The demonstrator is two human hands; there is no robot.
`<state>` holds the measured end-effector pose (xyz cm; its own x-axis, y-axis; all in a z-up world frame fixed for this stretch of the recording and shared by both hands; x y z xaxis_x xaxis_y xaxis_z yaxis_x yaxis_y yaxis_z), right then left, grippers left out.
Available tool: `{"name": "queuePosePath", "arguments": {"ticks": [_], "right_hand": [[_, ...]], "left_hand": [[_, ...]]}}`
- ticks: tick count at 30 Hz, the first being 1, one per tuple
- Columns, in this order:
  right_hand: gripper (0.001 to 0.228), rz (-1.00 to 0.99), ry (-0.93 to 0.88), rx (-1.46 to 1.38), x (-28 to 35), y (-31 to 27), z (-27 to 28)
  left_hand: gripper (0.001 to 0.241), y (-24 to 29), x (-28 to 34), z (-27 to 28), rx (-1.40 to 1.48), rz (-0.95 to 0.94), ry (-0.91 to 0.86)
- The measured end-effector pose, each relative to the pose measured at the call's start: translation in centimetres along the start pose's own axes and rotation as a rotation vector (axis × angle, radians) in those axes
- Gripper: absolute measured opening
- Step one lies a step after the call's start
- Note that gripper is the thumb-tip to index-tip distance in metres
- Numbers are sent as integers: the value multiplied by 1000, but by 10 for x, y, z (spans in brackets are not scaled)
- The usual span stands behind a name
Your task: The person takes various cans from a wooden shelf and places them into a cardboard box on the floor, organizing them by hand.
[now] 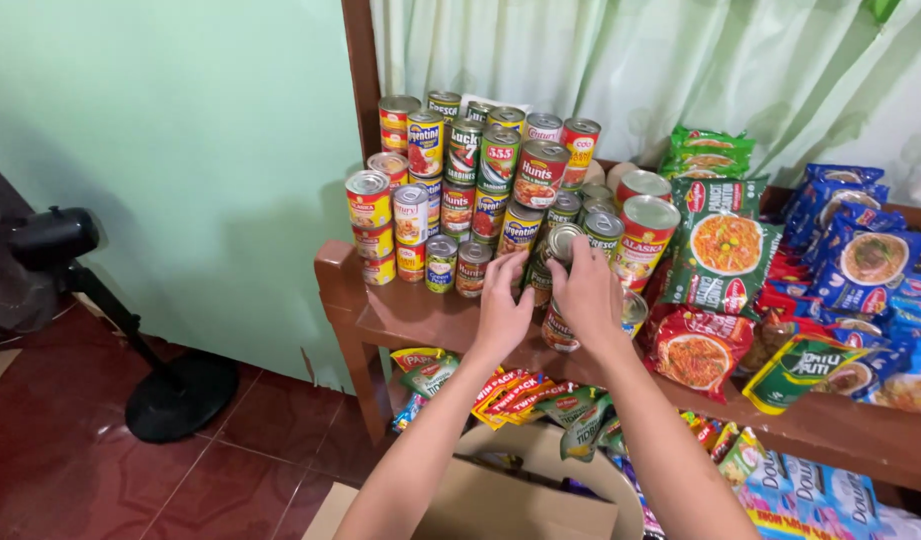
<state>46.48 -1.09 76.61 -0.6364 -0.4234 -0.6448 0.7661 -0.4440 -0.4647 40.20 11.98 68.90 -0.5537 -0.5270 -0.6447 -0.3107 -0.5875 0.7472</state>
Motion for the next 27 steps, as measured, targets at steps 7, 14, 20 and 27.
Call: {"name": "queuePosePath", "arguments": {"ticks": [7,14,20,27], "right_hand": [[24,118,65,-115,33,13,3],[45,-27,-16,-565,112,-28,9],[69,-88,-267,-728,193,-48,-42],[73,-296,-752,-598,308,-51,-135]], "left_hand": [[62,27,11,5,-44,-151,-63],[55,-1,83,7,837,570,-225],[69,-69,189,61,648,797,-188],[89,-145,360,108,640,1009,-175]]}}
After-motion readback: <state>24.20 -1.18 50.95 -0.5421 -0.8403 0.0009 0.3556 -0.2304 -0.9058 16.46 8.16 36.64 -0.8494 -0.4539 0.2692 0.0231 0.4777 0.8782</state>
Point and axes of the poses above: each hand's wrist, its own x-axis away from the middle knuckle, its own z-axis out of the back of the hand, y = z × x, the point moved 10 cm from there along -x, towards the middle knuckle, and after that the axes turned 6 degrees about -x, right-handed, at the moved point
